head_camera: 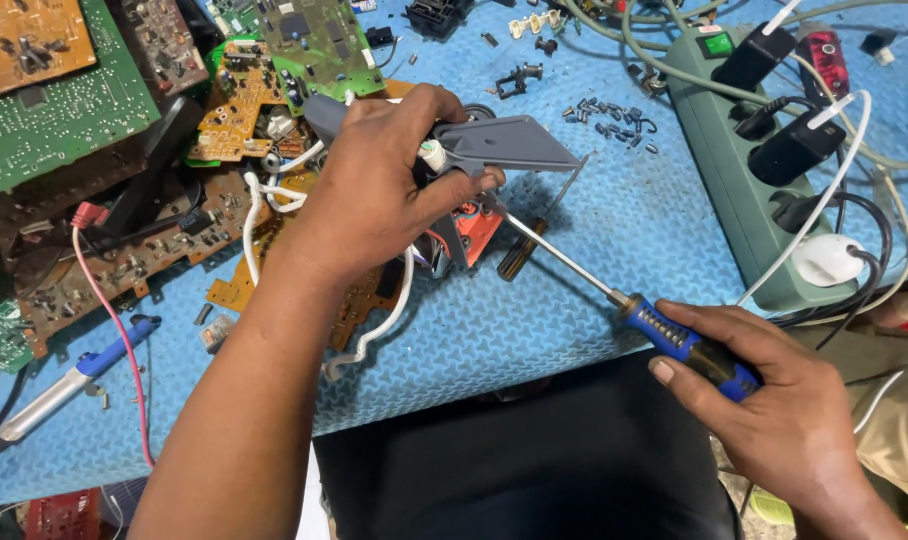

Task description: Disassembling the plastic casing of an electric iron using a screwdriver on a repair bench.

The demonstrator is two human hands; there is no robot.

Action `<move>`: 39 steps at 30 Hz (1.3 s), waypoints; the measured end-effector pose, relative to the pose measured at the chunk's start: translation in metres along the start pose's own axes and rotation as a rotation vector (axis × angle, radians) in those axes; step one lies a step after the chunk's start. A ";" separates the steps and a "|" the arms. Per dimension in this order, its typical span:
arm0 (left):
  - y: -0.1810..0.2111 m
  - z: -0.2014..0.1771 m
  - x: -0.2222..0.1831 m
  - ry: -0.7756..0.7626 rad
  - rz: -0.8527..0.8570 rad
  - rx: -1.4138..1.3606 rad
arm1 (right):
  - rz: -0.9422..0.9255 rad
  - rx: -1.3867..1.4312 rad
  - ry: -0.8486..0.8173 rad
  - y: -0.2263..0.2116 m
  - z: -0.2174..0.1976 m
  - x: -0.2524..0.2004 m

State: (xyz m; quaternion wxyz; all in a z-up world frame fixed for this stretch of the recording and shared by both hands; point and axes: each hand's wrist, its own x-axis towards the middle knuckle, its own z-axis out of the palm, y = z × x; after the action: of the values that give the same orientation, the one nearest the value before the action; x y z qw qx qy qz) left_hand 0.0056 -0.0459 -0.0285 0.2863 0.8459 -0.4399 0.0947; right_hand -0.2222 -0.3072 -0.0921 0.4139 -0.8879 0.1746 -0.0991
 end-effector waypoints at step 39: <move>-0.003 0.003 0.001 0.027 0.024 -0.024 | 0.152 -0.418 -0.141 -0.035 -0.045 0.050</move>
State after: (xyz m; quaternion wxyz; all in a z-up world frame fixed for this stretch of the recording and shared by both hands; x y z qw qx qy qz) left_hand 0.0082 -0.0464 -0.0318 0.3011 0.8356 -0.4474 0.1046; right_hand -0.1829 -0.3372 -0.0356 0.2383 -0.9434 0.2282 0.0331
